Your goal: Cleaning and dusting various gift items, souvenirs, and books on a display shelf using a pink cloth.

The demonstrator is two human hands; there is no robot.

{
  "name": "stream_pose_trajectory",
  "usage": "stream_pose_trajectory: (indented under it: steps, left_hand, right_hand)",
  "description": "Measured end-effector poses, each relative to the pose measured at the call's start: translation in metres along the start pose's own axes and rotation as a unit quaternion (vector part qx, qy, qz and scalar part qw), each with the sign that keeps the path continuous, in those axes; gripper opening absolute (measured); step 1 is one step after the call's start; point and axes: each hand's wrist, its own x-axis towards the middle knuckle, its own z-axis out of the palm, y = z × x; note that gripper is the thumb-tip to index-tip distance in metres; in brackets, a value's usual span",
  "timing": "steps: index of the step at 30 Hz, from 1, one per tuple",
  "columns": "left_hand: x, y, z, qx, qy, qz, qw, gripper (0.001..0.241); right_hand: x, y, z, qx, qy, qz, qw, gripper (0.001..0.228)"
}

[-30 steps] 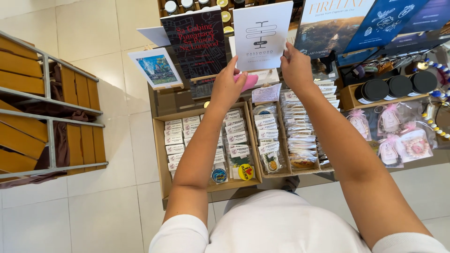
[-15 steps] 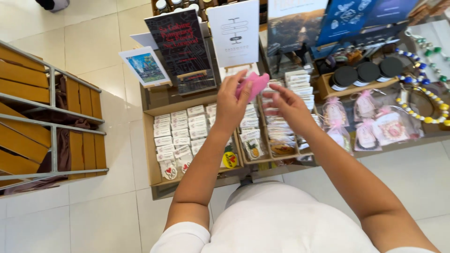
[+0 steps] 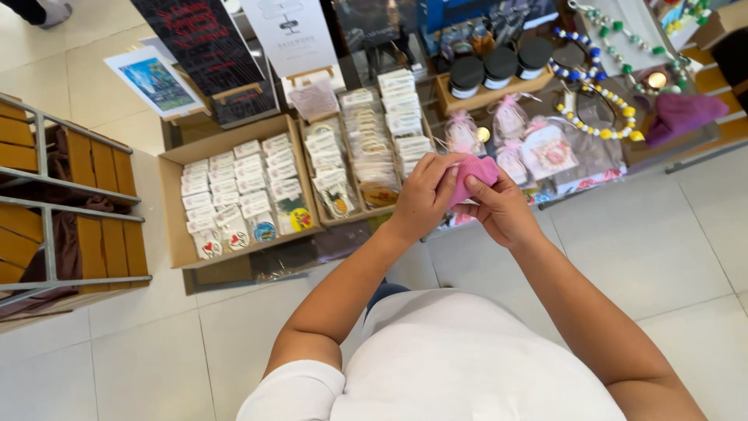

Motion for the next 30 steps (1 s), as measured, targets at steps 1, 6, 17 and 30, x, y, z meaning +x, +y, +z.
stream_pose_trajectory:
  steps: [1, 6, 17, 30]
  left_hand:
    - [-0.005, 0.003, 0.011, -0.001, -0.002, -0.003, 1.0, 0.024]
    - [-0.025, 0.029, 0.052, 0.1, 0.014, 0.035, 0.994, 0.031]
    - [-0.029, 0.024, 0.076, 0.085, -0.073, -0.002, 0.994, 0.049]
    - [0.031, -0.068, 0.007, -0.093, 0.099, -0.135, 0.982, 0.028]
  right_hand:
    - [-0.007, -0.003, -0.007, 0.001, 0.003, 0.002, 1.0, 0.032]
    - [-0.034, 0.011, -0.059, -0.044, 0.068, 0.023, 0.996, 0.034]
    - [-0.032, 0.005, -0.077, 0.008, 0.011, 0.06, 0.998, 0.029]
    - [0.089, -0.017, 0.003, -0.003, -0.084, 0.1, 0.991, 0.014]
